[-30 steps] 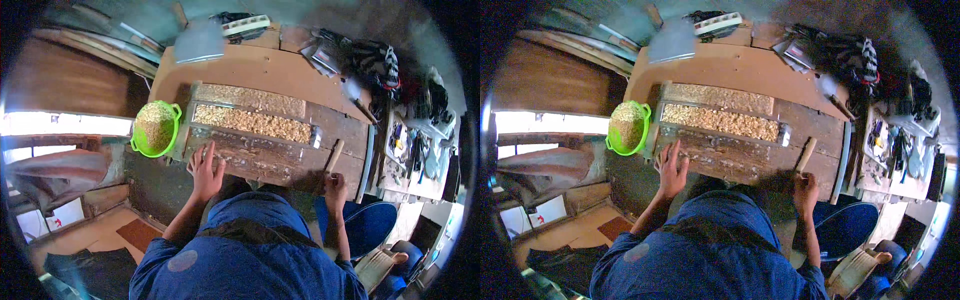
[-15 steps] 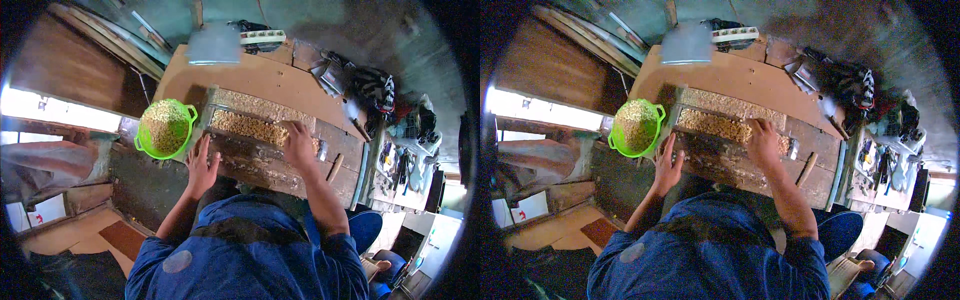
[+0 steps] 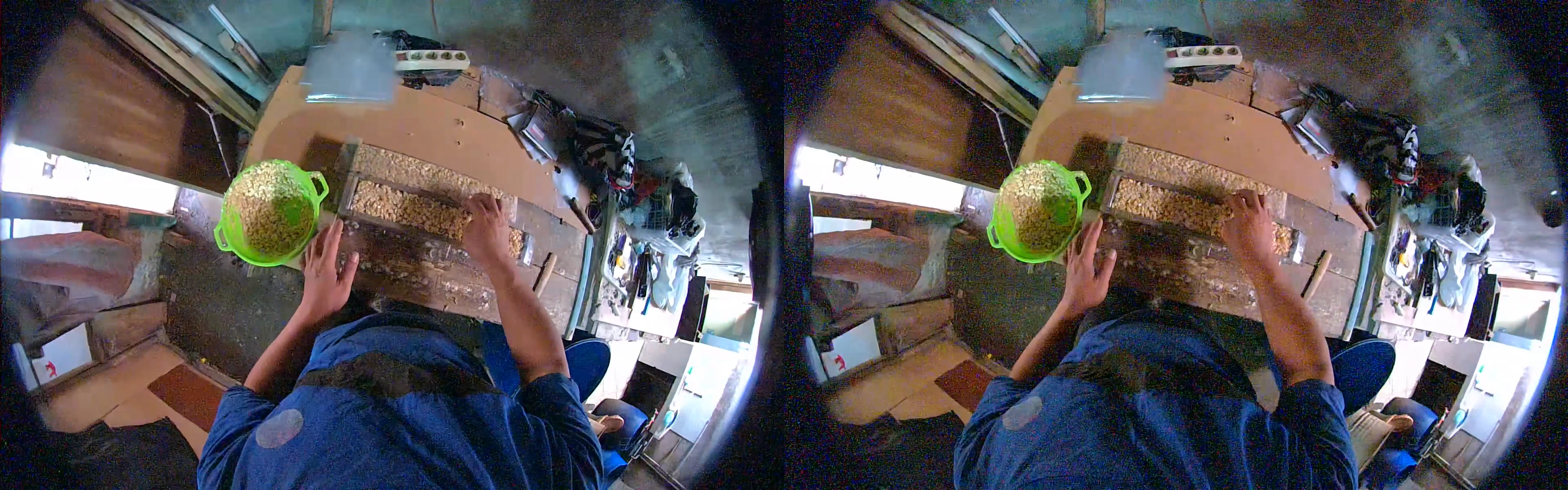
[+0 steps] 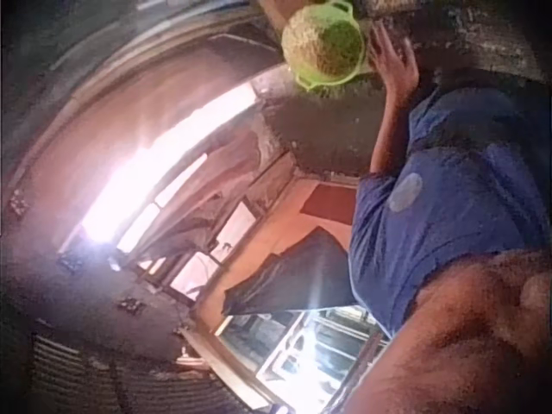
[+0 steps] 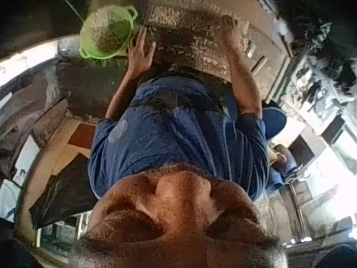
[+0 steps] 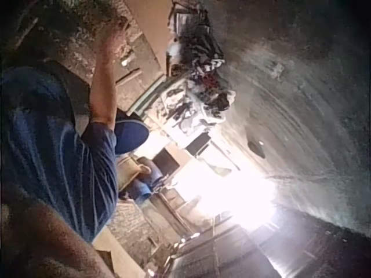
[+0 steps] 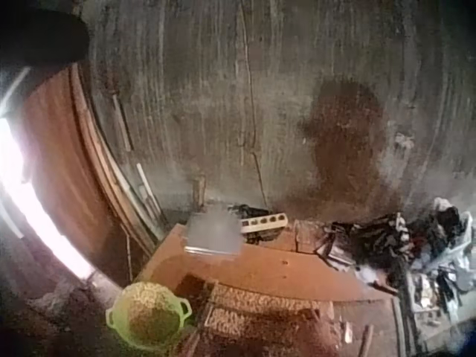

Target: The person fills a long wooden mold with fermented soybeans from a green bowl by hand and levels the surface using a small wooden tool.

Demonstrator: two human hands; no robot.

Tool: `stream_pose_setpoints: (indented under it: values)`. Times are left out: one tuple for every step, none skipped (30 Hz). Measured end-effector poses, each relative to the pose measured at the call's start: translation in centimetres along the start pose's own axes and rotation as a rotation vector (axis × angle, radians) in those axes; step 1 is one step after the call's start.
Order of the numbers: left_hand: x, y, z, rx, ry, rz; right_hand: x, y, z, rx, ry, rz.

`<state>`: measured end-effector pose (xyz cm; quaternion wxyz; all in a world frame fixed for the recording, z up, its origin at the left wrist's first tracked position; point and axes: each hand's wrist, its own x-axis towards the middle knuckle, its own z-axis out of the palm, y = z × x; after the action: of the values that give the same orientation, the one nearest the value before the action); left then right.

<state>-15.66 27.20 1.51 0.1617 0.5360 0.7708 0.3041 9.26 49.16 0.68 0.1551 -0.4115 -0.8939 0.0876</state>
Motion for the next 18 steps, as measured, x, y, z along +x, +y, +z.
stream_pose_setpoints:
  values:
    - [0.2, -0.2, 0.0, -0.007, 0.01, 0.015, 0.1, -0.2, 0.0, -0.059, 0.018, -0.04]
    - [0.3, -0.3, 0.0, -0.012, 0.012, 0.017, 0.2, -0.5, 0.0, -0.065, 0.019, -0.041]
    - [0.5, -0.3, 0.0, -0.01, 0.002, 0.017, 0.3, -0.8, -0.1, -0.022, -0.01, -0.042]
    - [0.6, -0.3, 0.0, -0.004, -0.013, 0.015, 0.3, -1.0, -0.1, 0.027, -0.04, -0.04]
    - [0.8, -0.3, 0.1, -0.007, -0.015, 0.016, 0.3, -1.0, -0.3, 0.024, -0.041, -0.037]
    - [0.9, -0.4, 0.3, -0.032, -0.016, 0.026, 0.3, -0.9, -0.4, 0.044, -0.035, 0.006]
    - [1.0, -0.5, 0.4, -0.057, -0.014, 0.033, 0.3, -0.9, -0.5, 0.064, -0.028, 0.047]
    - [1.2, -0.6, 0.5, -0.06, -0.014, 0.031, 0.2, -0.6, -0.6, 0.061, -0.03, 0.045]
    - [1.4, -0.6, 0.6, -0.069, -0.014, 0.026, -0.1, -0.3, -0.7, 0.06, -0.037, 0.111]
    - [1.5, -0.6, 0.7, -0.077, -0.011, 0.016, -0.3, -0.1, -0.8, 0.059, -0.047, 0.171]
    - [1.8, -0.6, 0.8, -0.079, -0.005, 0.008, -0.6, 0.1, -0.9, 0.058, -0.052, 0.163]
    - [2.1, -0.6, 0.9, -0.083, -0.018, 0.015, -0.9, 0.1, -1.2, 0.121, -0.057, 0.204]
    - [2.4, -0.7, 1.1, -0.085, -0.028, 0.02, -0.9, -0.3, -1.4, 0.186, -0.065, 0.243]
    - [2.6, -0.6, 1.3, -0.086, -0.018, 0.007, -0.9, -0.9, -1.7, 0.187, -0.073, 0.229]
    - [2.9, -0.5, 1.7, -0.077, -0.024, -0.003, -1.0, -1.6, -2.0, 0.17, -0.041, 0.3]
    - [3.3, -0.1, 2.1, -0.074, -0.037, -0.003, -1.1, -2.0, -2.6, 0.146, -0.004, 0.38]
    - [3.7, 0.3, 2.0, -0.084, -0.031, 0.018, -1.4, -1.4, -2.2, 0.133, -0.01, 0.364]
    - [3.8, 0.1, 2.1, -0.092, -0.029, 0.015, -1.3, -1.2, -1.3, 0.126, -0.014, 0.361]
